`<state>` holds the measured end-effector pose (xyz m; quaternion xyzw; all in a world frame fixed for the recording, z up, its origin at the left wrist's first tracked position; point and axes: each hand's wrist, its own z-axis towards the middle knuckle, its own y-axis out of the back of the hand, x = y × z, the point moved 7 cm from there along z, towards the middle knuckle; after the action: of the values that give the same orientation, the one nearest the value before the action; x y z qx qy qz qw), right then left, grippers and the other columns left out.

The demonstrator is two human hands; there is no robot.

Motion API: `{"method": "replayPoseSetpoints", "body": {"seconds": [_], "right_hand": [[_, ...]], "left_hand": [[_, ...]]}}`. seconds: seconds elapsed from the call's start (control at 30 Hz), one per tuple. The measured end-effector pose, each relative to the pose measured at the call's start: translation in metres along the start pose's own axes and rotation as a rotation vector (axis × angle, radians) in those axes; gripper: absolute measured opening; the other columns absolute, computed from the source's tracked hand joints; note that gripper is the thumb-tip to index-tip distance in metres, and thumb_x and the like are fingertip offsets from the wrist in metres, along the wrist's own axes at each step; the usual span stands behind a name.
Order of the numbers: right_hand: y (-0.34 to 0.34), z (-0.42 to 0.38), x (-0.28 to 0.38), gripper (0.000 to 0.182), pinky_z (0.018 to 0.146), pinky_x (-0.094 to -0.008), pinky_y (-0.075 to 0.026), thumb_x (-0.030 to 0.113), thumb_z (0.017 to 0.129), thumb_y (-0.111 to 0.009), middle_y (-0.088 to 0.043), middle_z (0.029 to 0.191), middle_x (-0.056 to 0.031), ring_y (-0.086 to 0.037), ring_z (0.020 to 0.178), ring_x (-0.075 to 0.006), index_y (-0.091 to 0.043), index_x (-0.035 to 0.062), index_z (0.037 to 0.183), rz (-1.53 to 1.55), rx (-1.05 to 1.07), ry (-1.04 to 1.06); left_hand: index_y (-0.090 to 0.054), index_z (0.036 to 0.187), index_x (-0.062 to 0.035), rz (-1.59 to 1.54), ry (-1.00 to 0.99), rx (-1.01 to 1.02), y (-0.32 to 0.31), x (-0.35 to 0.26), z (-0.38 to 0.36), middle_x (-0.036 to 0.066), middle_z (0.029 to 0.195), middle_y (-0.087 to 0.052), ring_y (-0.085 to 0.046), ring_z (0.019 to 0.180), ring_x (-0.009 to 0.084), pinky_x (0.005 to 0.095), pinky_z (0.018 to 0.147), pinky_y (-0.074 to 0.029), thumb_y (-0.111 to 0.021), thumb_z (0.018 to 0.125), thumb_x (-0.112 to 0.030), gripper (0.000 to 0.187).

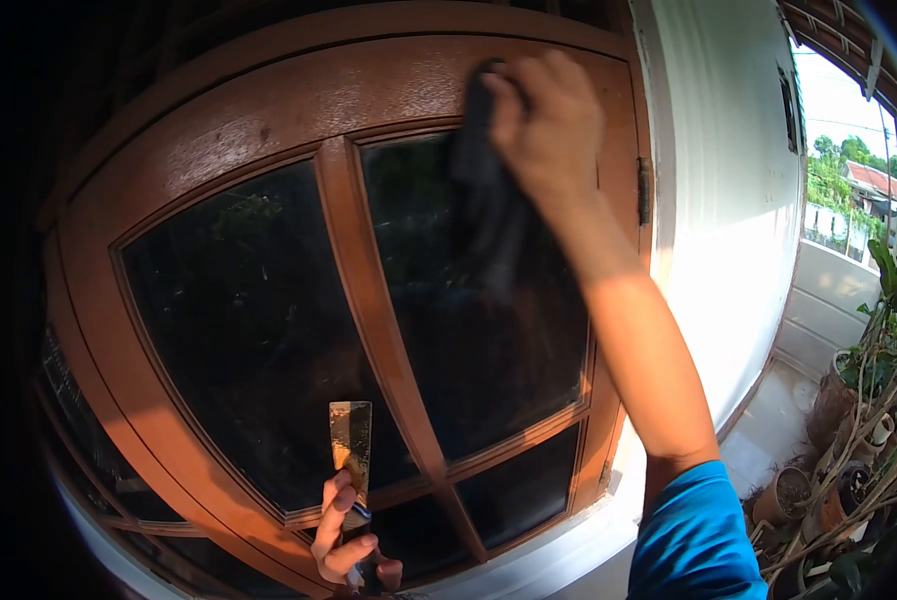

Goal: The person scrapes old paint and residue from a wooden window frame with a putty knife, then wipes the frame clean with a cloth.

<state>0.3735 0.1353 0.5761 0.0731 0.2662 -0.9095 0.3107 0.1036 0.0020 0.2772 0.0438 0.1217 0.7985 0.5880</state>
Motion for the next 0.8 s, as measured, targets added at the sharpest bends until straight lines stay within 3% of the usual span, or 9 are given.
{"method": "replayPoseSetpoints", "body": {"seconds": [0.03,0.13,0.3,0.4,0.57,0.67,0.73,0.77,0.8], "right_hand": [[0.008,-0.001,-0.013,0.007,0.067,-0.0451,-0.049,0.009,0.080,-0.075,-0.060,0.079,-0.0124,-0.061,0.078,-0.0354,-0.070,0.0060,0.083,-0.011,0.001,-0.045],[0.008,0.000,-0.015,0.008,0.068,-0.0455,-0.049,0.010,0.080,-0.077,-0.061,0.079,-0.0125,-0.061,0.078,-0.0357,-0.070,0.0061,0.082,-0.015,-0.025,-0.085],[-0.040,0.010,0.099,0.017,0.070,-0.0432,-0.050,0.016,0.075,-0.080,-0.059,0.083,-0.0092,-0.059,0.082,-0.0307,-0.065,0.0079,0.077,0.290,-0.029,0.102],[-0.033,0.014,0.072,0.017,0.069,-0.0428,-0.050,0.015,0.077,-0.079,-0.059,0.082,-0.0094,-0.059,0.081,-0.0308,-0.064,0.0074,0.076,0.193,0.024,0.087],[0.022,-0.019,-0.067,0.017,0.070,-0.0456,-0.047,0.015,0.087,-0.073,-0.059,0.079,-0.0160,-0.059,0.077,-0.0370,-0.063,0.0029,0.079,-0.143,-0.043,-0.139],[0.019,-0.020,-0.078,0.016,0.072,-0.0488,-0.046,0.015,0.088,-0.070,-0.059,0.078,-0.0185,-0.059,0.079,-0.0392,-0.063,0.0022,0.082,-0.335,-0.055,-0.218],[0.000,-0.010,-0.035,0.012,0.068,-0.0520,-0.043,0.017,0.088,-0.064,-0.061,0.083,-0.0180,-0.056,0.079,-0.0396,-0.064,0.0052,0.084,-0.229,-0.038,-0.149],[-0.018,-0.010,-0.017,0.012,0.071,-0.0504,-0.043,0.017,0.086,-0.062,-0.061,0.086,-0.0175,-0.056,0.082,-0.0374,-0.064,0.0059,0.082,-0.078,-0.053,-0.226],[-0.026,-0.007,0.030,0.013,0.076,-0.0509,-0.042,0.017,0.084,-0.061,-0.060,0.086,-0.0177,-0.056,0.086,-0.0359,-0.064,0.0047,0.082,-0.066,-0.035,0.017]], "left_hand": [[-0.067,0.104,-0.0101,-0.026,0.036,-0.072,0.007,0.001,-0.001,0.030,0.136,-0.053,-0.050,0.131,0.0511,0.0627,0.108,-0.042,-0.084,0.080,-0.022,0.032],[-0.067,0.105,-0.0111,-0.023,0.021,-0.106,0.006,0.006,-0.003,0.029,0.137,-0.053,-0.050,0.131,0.0507,0.0622,0.108,-0.042,-0.083,0.082,-0.024,0.030],[-0.067,0.106,-0.0093,-0.136,-0.095,-0.130,-0.015,0.008,0.007,0.033,0.134,-0.054,-0.051,0.130,0.0511,0.0631,0.107,-0.043,-0.084,0.081,-0.027,0.035],[-0.068,0.106,-0.0084,-0.119,-0.121,-0.071,-0.014,0.007,0.008,0.033,0.134,-0.054,-0.052,0.128,0.0523,0.0635,0.106,-0.044,-0.085,0.080,-0.027,0.036],[-0.067,0.106,-0.0085,-0.053,-0.021,-0.082,0.010,0.006,-0.009,0.033,0.133,-0.054,-0.053,0.126,0.0537,0.0635,0.103,-0.046,-0.083,0.082,-0.028,0.035],[-0.066,0.107,-0.0086,-0.014,0.039,-0.163,0.015,0.001,-0.013,0.032,0.133,-0.055,-0.053,0.126,0.0542,0.0629,0.102,-0.047,-0.079,0.085,-0.030,0.034],[-0.064,0.110,-0.0086,0.043,-0.058,-0.165,0.011,0.000,-0.017,0.033,0.131,-0.056,-0.055,0.123,0.0537,0.0612,0.100,-0.050,-0.072,0.090,-0.036,0.035],[-0.063,0.111,-0.0087,0.041,-0.117,-0.177,0.009,0.003,-0.022,0.033,0.131,-0.056,-0.056,0.122,0.0533,0.0606,0.099,-0.050,-0.071,0.091,-0.038,0.036],[-0.063,0.112,-0.0088,0.039,-0.176,-0.189,0.006,0.006,-0.027,0.033,0.130,-0.056,-0.057,0.122,0.0530,0.0601,0.099,-0.051,-0.069,0.092,-0.040,0.038]]}}
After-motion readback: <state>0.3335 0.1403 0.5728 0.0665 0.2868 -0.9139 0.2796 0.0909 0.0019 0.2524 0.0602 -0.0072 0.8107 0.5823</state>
